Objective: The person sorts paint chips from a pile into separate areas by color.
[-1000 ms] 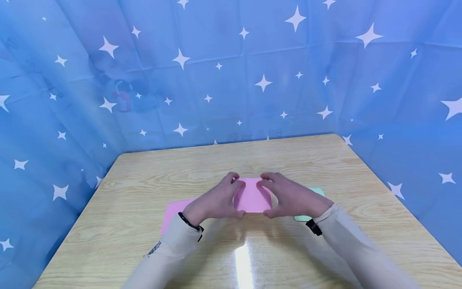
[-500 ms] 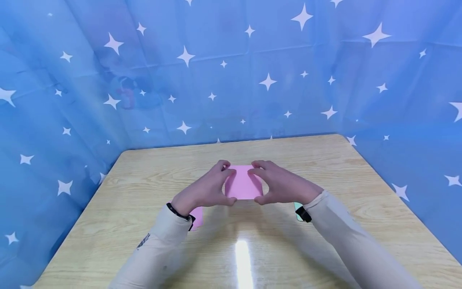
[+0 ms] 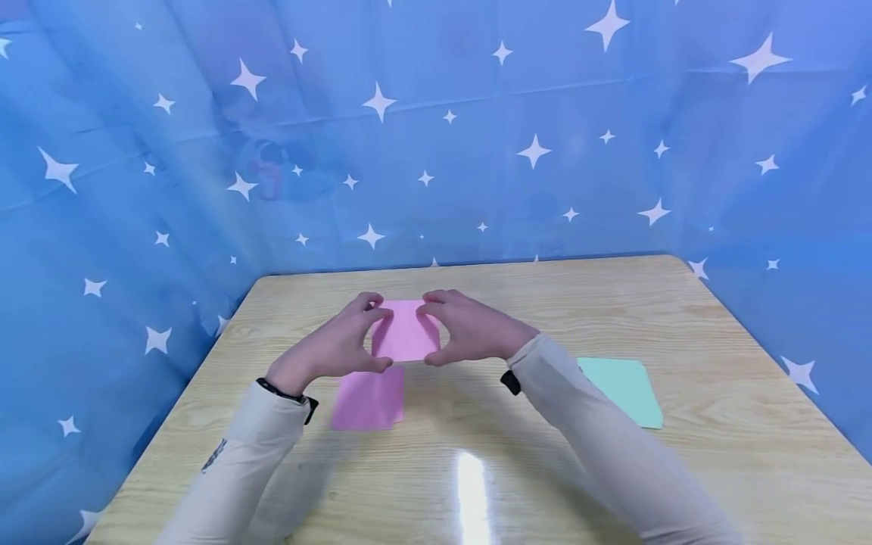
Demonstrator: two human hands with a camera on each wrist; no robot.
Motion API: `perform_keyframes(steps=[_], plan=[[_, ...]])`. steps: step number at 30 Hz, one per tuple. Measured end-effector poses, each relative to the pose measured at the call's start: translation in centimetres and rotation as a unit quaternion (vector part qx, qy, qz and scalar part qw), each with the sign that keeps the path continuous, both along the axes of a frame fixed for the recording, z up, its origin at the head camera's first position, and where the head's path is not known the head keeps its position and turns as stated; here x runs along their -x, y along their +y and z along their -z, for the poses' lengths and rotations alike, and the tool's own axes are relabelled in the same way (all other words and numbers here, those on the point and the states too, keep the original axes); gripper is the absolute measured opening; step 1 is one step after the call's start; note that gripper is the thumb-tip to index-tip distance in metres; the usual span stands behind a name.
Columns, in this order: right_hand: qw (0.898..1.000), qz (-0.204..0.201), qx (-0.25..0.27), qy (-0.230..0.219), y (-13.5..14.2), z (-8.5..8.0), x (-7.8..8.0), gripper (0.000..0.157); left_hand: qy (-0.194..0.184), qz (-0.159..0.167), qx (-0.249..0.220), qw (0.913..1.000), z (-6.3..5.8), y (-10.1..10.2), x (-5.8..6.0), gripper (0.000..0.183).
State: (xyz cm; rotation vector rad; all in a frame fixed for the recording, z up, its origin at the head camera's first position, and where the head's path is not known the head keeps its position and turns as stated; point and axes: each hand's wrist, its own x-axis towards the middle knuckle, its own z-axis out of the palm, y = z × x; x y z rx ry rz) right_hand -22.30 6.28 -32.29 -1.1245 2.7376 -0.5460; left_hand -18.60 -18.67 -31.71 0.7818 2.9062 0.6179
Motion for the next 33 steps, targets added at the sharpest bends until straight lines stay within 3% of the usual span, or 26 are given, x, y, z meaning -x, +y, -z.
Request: perform_keyframes(steps=[6, 10, 23, 33], plan=[[1.000, -0.014, -0.008, -0.015, -2.9, 1.6, 0.8, 0.072, -0.006, -0.011, 0.014, 0.9998, 1.5, -2.6, 0.0, 0.069], [0.999, -0.004, -0.022, -0.024, -3.9, 3.2, 0.8, 0.072, -0.027, -0.011, 0.015, 0.9995, 2.9, -3.1, 0.3, 0.066], [0.996, -0.011, -0.071, -0.046, -4.1, 6.7, -0.5, 0.069, -0.058, 0.020, 0.095, 0.9936, 6.5, -1.7, 0.3, 0.055], [0.993, -0.028, -0.117, -0.018, -4.1, 8.3, -1.6, 0.062, -0.114, 0.003, 0.087, 0.9896, 8.0, -1.1, -0.6, 0.055]])
